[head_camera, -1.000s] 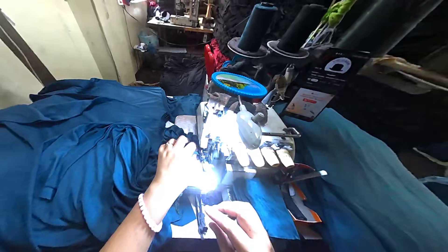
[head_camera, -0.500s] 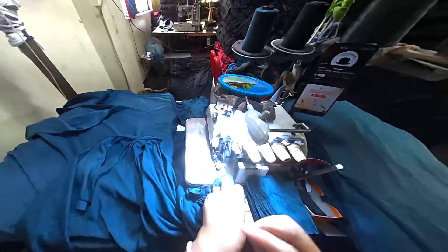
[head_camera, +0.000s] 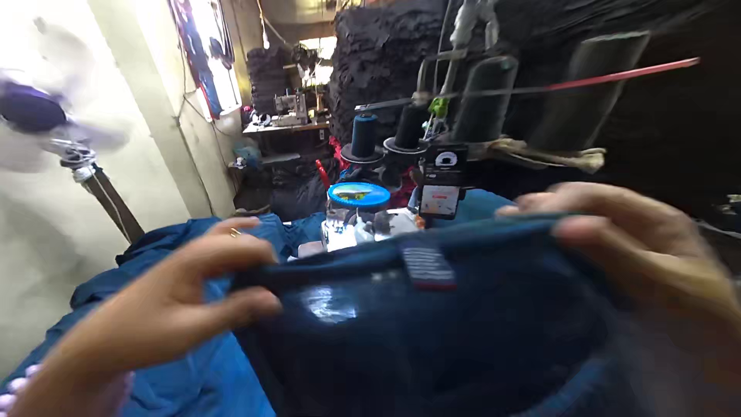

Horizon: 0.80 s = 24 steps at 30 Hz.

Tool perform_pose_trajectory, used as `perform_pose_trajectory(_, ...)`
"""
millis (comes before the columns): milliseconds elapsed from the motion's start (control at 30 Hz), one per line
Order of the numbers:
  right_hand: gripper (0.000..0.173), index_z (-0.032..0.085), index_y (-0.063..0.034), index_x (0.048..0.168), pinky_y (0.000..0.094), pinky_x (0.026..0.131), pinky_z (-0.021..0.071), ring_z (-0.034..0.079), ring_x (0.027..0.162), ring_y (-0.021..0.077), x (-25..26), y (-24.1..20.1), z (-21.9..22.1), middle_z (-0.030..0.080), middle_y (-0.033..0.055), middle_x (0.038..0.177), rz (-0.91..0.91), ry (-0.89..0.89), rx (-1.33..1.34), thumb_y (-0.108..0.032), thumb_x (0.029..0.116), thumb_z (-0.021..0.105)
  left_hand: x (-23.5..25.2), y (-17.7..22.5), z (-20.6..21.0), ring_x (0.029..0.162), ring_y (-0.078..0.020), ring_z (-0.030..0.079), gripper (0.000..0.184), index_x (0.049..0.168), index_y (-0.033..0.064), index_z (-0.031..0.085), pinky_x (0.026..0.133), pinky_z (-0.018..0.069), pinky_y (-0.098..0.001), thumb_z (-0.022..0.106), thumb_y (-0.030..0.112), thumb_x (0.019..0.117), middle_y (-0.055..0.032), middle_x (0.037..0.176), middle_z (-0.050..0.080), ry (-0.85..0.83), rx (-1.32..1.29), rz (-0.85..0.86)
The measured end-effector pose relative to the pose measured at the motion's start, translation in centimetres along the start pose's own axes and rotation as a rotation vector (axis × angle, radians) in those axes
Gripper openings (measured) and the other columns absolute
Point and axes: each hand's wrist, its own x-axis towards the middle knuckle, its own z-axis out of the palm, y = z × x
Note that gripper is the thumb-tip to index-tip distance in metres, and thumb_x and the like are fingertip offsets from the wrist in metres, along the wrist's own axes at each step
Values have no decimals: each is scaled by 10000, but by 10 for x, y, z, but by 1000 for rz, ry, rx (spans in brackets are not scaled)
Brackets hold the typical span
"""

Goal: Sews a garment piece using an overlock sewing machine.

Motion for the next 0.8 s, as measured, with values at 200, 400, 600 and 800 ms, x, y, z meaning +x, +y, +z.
perform_pose_trajectory(200,87,711,-236,889,110,584,514,606,652,-43,8,-1,24,667,-126,763,29,-114,-94,-287,956,688,-19,33,-43,966,59,635,144,956,327,699,1011,499,-218,632,454,970,213,920,669,272,111,-33)
perform_pose_trajectory(400,103,724,-229,904,97,564,486,590,633,-49,-6,-12,34,659,-116,735,73,-221,-29,-321,946,700,-57,53,-37,907,66,627,170,968,310,691,1008,484,-219,613,459,992,196,870,653,254,27,-108)
perform_pose_trajectory(600,167,719,-204,868,102,572,452,560,634,-63,7,5,66,628,-123,712,248,-417,70,-352,946,706,-80,35,-40,859,49,640,158,947,304,714,935,528,-199,621,427,980,167,854,660,362,-53,-186)
perform_pose_trajectory(800,329,694,-54,1055,418,791,495,612,846,179,-20,51,134,650,83,911,632,-753,-242,-363,1037,581,-128,-54,-1,785,-49,589,214,948,61,695,756,505,-284,590,242,993,13,838,640,187,64,-784)
